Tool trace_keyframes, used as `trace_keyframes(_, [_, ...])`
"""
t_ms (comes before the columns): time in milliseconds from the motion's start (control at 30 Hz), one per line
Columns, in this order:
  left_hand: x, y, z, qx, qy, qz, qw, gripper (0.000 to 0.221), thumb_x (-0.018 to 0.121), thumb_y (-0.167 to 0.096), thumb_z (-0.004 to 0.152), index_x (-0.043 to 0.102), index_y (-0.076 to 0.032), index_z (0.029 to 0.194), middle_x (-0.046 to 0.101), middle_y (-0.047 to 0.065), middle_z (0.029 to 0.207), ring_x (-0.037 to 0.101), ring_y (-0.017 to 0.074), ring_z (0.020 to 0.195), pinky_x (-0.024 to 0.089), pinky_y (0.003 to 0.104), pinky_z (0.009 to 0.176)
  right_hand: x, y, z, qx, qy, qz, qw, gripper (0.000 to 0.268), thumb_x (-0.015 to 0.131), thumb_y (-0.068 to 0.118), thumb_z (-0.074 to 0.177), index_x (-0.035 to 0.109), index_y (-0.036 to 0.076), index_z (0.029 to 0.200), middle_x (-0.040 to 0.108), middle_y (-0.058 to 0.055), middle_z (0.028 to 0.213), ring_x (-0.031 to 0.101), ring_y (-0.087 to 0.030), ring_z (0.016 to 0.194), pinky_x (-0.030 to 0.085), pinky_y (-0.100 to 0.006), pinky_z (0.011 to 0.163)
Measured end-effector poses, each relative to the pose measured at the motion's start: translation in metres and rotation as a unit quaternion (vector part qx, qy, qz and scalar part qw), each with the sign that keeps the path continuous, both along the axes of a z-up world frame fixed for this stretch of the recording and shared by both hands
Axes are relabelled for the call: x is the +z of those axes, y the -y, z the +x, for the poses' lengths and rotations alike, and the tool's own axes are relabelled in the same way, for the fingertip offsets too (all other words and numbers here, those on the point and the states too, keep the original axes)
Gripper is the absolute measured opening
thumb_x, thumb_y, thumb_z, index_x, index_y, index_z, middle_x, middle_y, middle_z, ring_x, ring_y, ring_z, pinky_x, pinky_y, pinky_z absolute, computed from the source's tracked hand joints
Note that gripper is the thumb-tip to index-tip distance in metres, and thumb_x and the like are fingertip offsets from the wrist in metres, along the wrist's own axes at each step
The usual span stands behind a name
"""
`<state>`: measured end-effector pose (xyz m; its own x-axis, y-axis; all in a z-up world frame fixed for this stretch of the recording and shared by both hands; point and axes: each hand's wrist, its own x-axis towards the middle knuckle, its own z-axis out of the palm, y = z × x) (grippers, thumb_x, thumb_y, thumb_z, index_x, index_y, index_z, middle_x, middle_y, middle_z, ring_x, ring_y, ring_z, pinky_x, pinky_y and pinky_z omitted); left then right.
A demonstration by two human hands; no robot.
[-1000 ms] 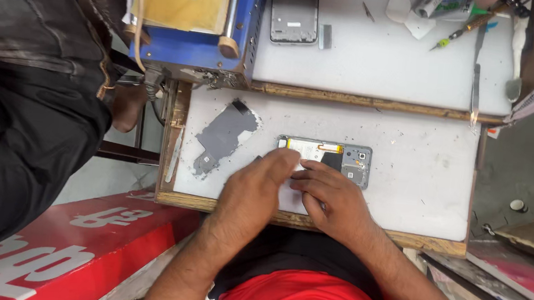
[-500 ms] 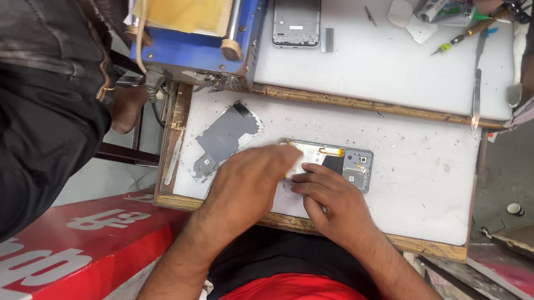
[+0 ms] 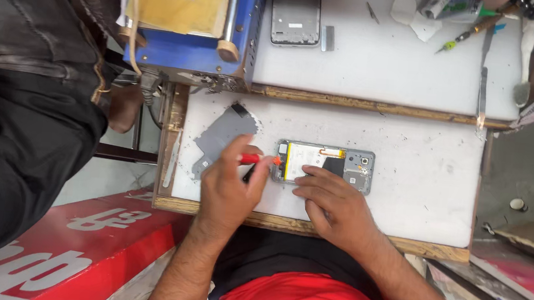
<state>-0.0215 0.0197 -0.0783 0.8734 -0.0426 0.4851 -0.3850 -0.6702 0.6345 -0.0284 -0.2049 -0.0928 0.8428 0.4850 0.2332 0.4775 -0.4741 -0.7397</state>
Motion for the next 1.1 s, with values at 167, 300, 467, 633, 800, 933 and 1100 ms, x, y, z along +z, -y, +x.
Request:
trace_keyframes(167, [-0.01, -0.004, -0.008, 0.036, -0.004, -0.124, 0.992, 0.058, 0.074, 0.006, 0.095, 0.037, 0.0, 0.139, 0.072, 0.014, 0.102, 0.075, 0.022, 0.091, 0.063, 0.032, 0.081, 0.0, 0.008, -0.007, -0.045, 0.031, 0.043, 0.998, 0.026, 0.066, -0.006, 0.083, 0.074, 0.008, 0.104, 0.077, -0.008, 0.113, 0.069, -0.028, 0.124, 0.057, -0.039, 0.103])
trace_keyframes(300, [-0.013, 0.002, -0.008, 0.026, -0.021, -0.21, 0.977, 0.061, 0.07, 0.008, 0.099, 0.029, 0.0, 0.145, 0.068, 0.017, 0.11, 0.072, 0.023, 0.099, 0.064, 0.034, 0.088, 0.006, 0.033, -0.006, -0.148, 0.059, 0.034, 0.987, 0.026, 0.066, -0.007, 0.086, 0.072, 0.008, 0.106, 0.075, -0.009, 0.115, 0.069, -0.029, 0.125, 0.055, -0.04, 0.108])
trace_keyframes(467, [-0.018, 0.018, 0.005, 0.01, -0.015, -0.179, 0.984, 0.062, 0.069, 0.008, 0.099, 0.028, -0.001, 0.145, 0.067, 0.017, 0.109, 0.073, 0.0221, 0.099, 0.065, 0.031, 0.083, 0.013, 0.074, 0.004, -0.258, 0.046, -0.029, 0.965, 0.027, 0.065, -0.006, 0.092, 0.071, 0.005, 0.116, 0.073, -0.013, 0.122, 0.066, -0.033, 0.131, 0.052, -0.041, 0.112])
trace_keyframes(633, [-0.014, 0.04, 0.023, -0.045, -0.007, -0.143, 0.989, 0.061, 0.07, 0.007, 0.1, 0.029, -0.002, 0.145, 0.07, 0.017, 0.106, 0.076, 0.0234, 0.097, 0.067, 0.033, 0.08, 0.006, 0.083, 0.007, -0.268, 0.027, -0.045, 0.962, 0.03, 0.064, -0.003, 0.091, 0.071, 0.005, 0.119, 0.073, -0.013, 0.124, 0.063, -0.035, 0.134, 0.05, -0.043, 0.112])
trace_keyframes(800, [-0.011, 0.073, 0.029, -0.097, 0.006, -0.084, 0.992, 0.064, 0.077, 0.0, 0.095, 0.033, -0.002, 0.142, 0.072, 0.015, 0.097, 0.076, 0.0247, 0.087, 0.063, 0.034, 0.074, 0.001, 0.083, 0.01, -0.239, 0.047, -0.098, 0.965, 0.034, 0.068, -0.001, 0.088, 0.073, 0.006, 0.121, 0.069, -0.013, 0.132, 0.052, -0.039, 0.141, 0.046, -0.046, 0.113])
trace_keyframes(933, [-0.013, 0.087, 0.036, -0.102, 0.003, -0.049, 0.994, 0.064, 0.079, -0.003, 0.095, 0.036, -0.002, 0.142, 0.072, 0.012, 0.095, 0.077, 0.0247, 0.086, 0.064, 0.033, 0.075, 0.0, 0.084, 0.009, -0.233, 0.035, -0.108, 0.966, 0.034, 0.07, 0.002, 0.087, 0.074, 0.008, 0.121, 0.067, -0.012, 0.135, 0.049, -0.039, 0.144, 0.047, -0.047, 0.112])
trace_keyframes(1100, [-0.017, 0.09, 0.044, -0.098, 0.001, -0.017, 0.995, 0.066, 0.081, -0.006, 0.095, 0.035, -0.002, 0.142, 0.072, 0.012, 0.094, 0.077, 0.0242, 0.083, 0.063, 0.032, 0.071, -0.002, 0.085, 0.01, -0.23, 0.032, -0.113, 0.966, 0.032, 0.071, 0.004, 0.087, 0.075, 0.01, 0.118, 0.066, -0.01, 0.137, 0.048, -0.038, 0.144, 0.047, -0.047, 0.112])
